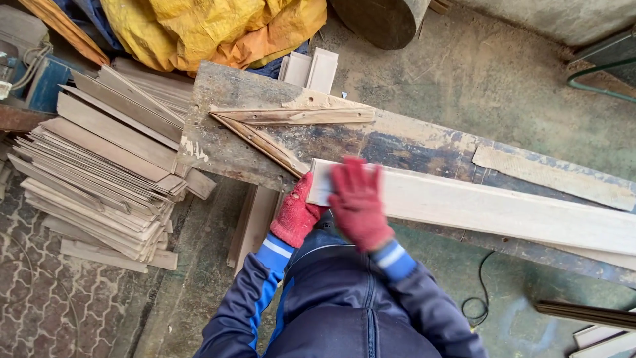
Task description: Sanding wooden planks using an electric orbital sander and manual sandpaper.
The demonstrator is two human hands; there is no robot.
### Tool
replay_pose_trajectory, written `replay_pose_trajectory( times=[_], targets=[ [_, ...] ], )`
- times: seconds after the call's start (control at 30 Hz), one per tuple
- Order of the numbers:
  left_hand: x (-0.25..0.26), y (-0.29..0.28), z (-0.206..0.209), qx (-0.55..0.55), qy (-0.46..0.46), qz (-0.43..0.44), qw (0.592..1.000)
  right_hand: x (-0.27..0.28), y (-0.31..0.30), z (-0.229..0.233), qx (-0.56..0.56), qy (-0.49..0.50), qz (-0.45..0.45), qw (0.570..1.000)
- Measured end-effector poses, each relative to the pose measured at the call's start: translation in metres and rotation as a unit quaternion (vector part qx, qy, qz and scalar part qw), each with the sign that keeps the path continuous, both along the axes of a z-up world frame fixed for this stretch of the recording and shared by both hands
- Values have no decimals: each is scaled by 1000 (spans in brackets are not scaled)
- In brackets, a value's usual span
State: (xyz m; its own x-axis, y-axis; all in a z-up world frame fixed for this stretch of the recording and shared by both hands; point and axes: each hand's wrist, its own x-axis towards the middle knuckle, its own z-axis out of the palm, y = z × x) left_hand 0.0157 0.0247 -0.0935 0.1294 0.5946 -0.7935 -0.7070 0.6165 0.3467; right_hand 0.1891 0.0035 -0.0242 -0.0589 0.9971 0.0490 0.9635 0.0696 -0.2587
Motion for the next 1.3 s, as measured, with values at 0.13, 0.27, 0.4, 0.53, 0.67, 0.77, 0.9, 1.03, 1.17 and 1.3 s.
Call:
replay_pose_trajectory(
  times=[0.13,0.27,0.4,0.53,0.67,0.77,0.9,1.03,1.17,1.3],
  targets=[
    [-7,13,-3,29,-52,-25,998,-10,18,19,53,36,94,994],
    [6,11,43,27,-77,-53,995,118,-39,-5,-16,37,-60,997],
    [10,12,70,56,-77,-63,993,137,-50,6,-145,-14,-278,950],
    [11,15,83,71,-83,-66,992,34,-13,15,13,82,-2,997],
    [1,8,78,76,-130,-44,988,-31,2,40,50,39,110,992],
    [1,11,96,97,-224,-48,969,27,-28,33,40,53,110,992],
    [7,19,100,84,-118,-75,987,133,-88,-1,-20,-51,-26,998],
    [8,18,86,94,-105,-79,987,120,-76,-12,21,-50,-30,998],
    [6,17,87,100,-112,-82,985,16,-11,27,67,34,76,994],
    [-2,13,80,106,-149,-83,980,-11,8,39,99,28,140,985]
  ],
)
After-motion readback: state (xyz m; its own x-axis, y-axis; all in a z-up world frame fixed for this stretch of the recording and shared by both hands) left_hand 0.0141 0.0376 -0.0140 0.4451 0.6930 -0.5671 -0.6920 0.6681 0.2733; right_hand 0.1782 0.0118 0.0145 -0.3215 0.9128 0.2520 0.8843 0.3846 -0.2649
